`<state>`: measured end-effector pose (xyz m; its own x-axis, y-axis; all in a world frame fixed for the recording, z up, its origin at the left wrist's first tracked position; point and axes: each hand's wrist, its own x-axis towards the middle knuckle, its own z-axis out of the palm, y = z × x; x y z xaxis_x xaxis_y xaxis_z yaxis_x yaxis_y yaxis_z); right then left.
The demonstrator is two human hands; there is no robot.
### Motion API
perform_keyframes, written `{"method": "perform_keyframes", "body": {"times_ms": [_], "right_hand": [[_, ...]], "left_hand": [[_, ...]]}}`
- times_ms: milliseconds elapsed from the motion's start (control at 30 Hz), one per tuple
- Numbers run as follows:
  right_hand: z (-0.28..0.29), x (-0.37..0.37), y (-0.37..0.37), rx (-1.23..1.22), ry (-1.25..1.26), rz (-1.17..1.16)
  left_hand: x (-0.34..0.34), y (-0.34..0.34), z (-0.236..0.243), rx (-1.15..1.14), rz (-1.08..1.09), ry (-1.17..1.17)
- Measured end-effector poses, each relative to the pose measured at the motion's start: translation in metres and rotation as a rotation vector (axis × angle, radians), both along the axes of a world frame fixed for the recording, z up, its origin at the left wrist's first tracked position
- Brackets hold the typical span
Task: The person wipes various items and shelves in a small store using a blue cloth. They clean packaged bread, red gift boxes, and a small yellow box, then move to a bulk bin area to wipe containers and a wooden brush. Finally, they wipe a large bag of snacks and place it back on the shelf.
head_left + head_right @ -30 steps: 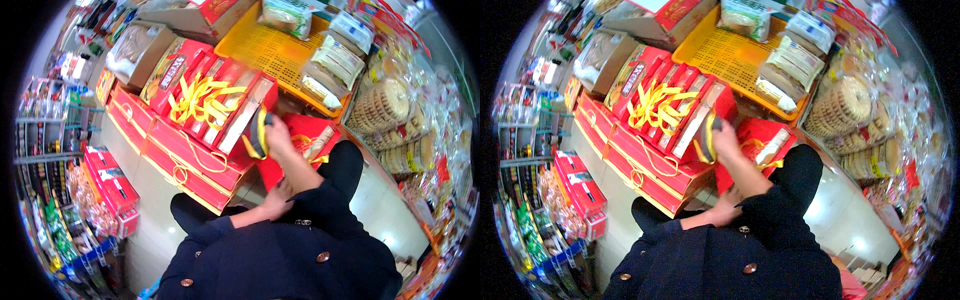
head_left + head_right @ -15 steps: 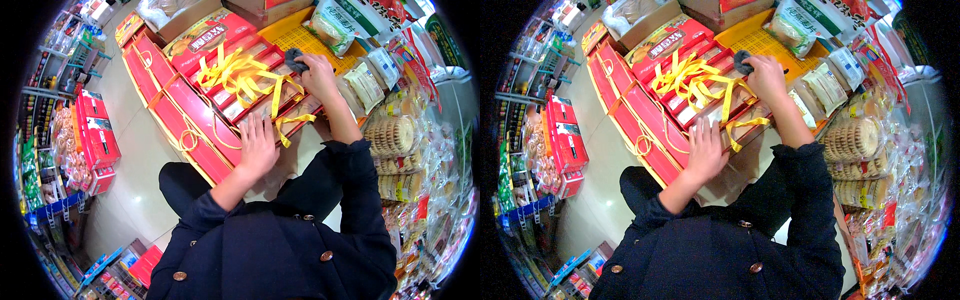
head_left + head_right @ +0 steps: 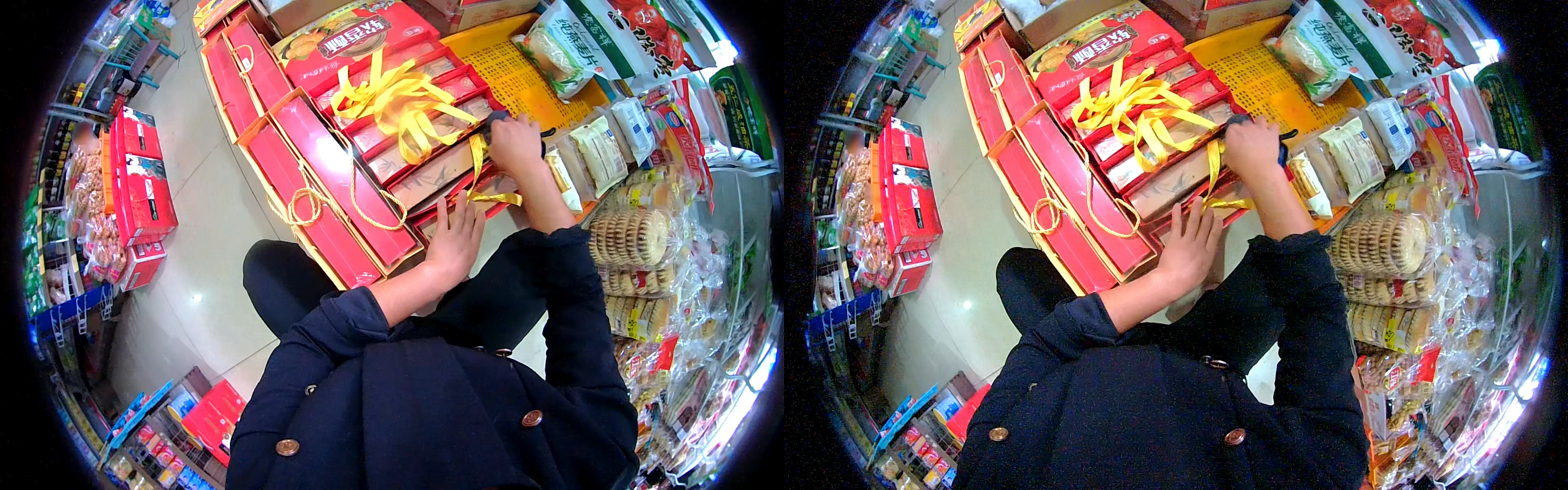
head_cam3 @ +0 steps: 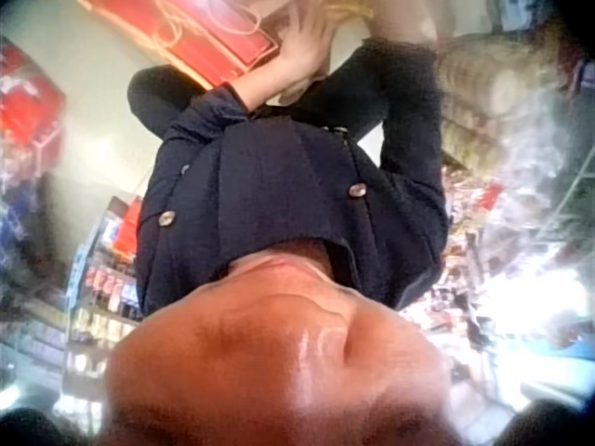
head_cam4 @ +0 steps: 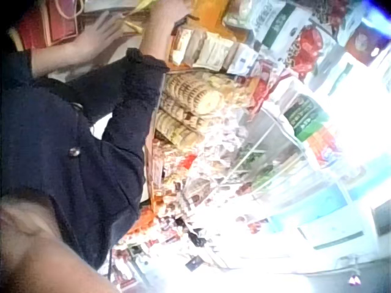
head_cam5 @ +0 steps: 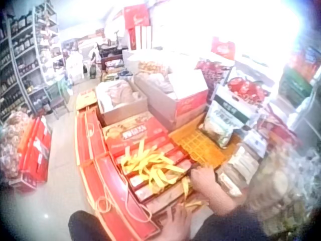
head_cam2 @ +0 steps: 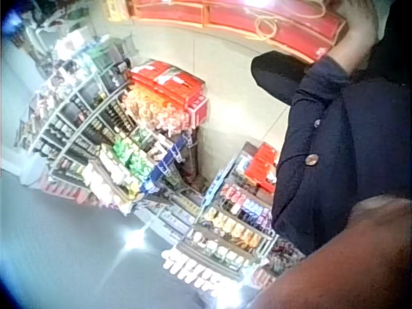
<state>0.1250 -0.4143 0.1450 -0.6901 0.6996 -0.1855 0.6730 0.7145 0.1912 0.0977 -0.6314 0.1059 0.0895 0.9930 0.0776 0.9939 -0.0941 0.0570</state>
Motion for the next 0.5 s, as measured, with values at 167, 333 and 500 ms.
{"method": "perform_keyframes", "body": {"times_ms": [167,333,500], "right_hand": [[0.003,-0.008,-0.015,-0.04,-0.088,0.056],[0.012,-0.025,-0.062,-0.259,-0.085,0.153],[0.01,-0.036,-0.105,-0.386,0.13,0.25]], "left_hand": [[-0.002,-0.004,0.006,-0.033,-0.101,0.082],[-0.003,-0.007,-0.003,-0.072,-0.117,0.097],[-0.015,0.008,0.043,-0.677,-0.201,-0.349]]}}
